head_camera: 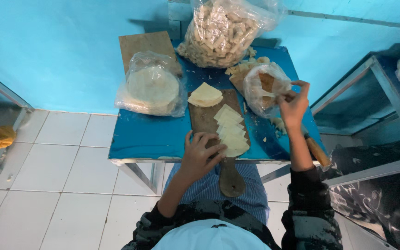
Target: The person sits at a small blue table and folds thin white food slices by hand, stacking them in an overlapping fan on a wooden paddle board. They occasionally reach into a plastic bag of brown powder with a spoon and add it to the slices, continuing to build the stack.
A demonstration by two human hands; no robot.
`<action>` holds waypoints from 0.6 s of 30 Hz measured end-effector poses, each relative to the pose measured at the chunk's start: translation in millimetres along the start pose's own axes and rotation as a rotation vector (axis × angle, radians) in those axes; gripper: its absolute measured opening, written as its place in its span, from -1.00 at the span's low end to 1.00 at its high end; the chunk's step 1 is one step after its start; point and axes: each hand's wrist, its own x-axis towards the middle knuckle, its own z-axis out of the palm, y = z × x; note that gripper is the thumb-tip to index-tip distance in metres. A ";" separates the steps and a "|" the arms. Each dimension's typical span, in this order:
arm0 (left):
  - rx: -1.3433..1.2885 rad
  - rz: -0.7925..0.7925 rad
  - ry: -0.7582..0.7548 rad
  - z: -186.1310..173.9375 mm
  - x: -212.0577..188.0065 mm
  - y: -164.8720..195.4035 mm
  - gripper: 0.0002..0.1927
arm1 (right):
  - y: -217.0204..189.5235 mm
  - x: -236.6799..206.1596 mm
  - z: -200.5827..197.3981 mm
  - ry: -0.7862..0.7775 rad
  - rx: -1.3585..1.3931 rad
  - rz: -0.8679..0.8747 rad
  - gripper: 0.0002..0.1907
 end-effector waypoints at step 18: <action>0.039 -0.005 0.002 -2.0 -0.5 1.5 -0.69 | -10.1 -15.2 -33.8 0.174 0.007 0.086 -0.49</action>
